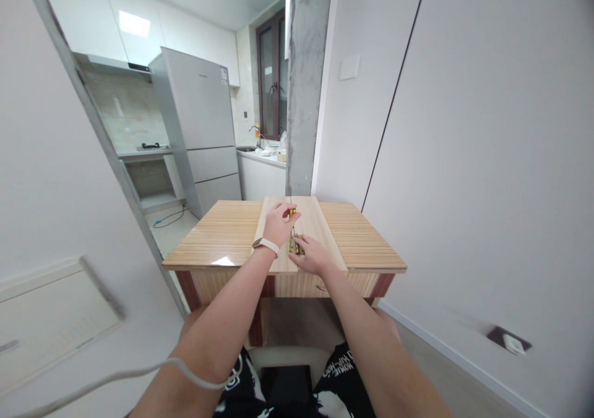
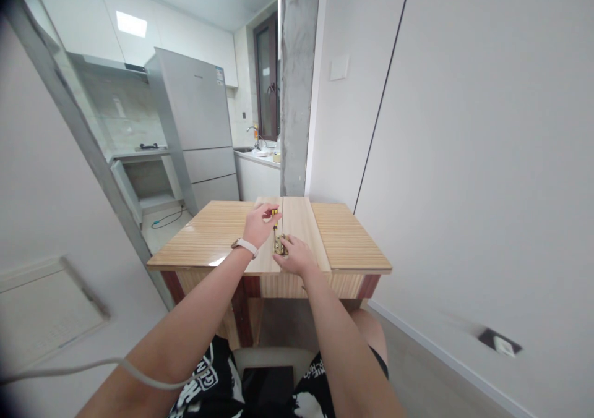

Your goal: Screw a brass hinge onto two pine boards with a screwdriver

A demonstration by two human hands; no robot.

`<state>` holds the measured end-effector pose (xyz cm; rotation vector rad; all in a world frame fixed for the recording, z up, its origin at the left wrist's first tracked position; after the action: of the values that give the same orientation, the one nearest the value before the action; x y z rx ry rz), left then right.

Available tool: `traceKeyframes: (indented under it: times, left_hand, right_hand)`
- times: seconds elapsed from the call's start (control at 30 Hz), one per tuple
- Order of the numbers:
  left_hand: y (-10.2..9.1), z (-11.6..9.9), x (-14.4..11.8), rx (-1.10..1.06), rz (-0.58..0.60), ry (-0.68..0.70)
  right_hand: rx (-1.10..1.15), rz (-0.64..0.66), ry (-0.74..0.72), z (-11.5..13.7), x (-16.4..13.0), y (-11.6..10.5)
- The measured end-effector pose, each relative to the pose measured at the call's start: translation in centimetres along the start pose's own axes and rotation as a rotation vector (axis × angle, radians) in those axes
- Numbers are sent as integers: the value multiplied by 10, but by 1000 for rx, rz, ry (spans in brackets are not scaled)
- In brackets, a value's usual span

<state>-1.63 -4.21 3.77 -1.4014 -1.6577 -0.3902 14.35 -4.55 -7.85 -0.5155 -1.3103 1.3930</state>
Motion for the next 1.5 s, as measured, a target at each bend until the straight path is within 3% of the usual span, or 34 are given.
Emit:
traceKeyframes:
  times: [0.27, 0.63, 0.97, 1.37, 1.5]
  left_hand:
    - [-2, 2, 1, 44, -65, -25]
    - [-1, 8, 2, -20, 45, 22]
    - [-3, 12, 5, 59, -39, -44]
    - [0, 13, 4, -21, 70, -59]
    - [1, 9, 4, -31, 48, -27]
  right_hand:
    - [-15, -5, -12, -1, 0, 0]
    - [-1, 20, 10, -4, 2, 2]
    - [-20, 10, 3, -2, 0, 1]
    - [-15, -14, 7, -3, 1, 3]
    - [0, 2, -6, -1, 1, 1]
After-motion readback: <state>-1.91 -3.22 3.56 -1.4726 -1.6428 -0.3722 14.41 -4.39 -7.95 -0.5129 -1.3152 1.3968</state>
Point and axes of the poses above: each hand's wrist, its own x-axis towards the middle knuckle, its own y-axis out of the palm, z = x × y, the point moved 3 cm from there along x, towards the middle knuckle, and after that the axes turned 3 degrees about y, right-handed, at the moved point
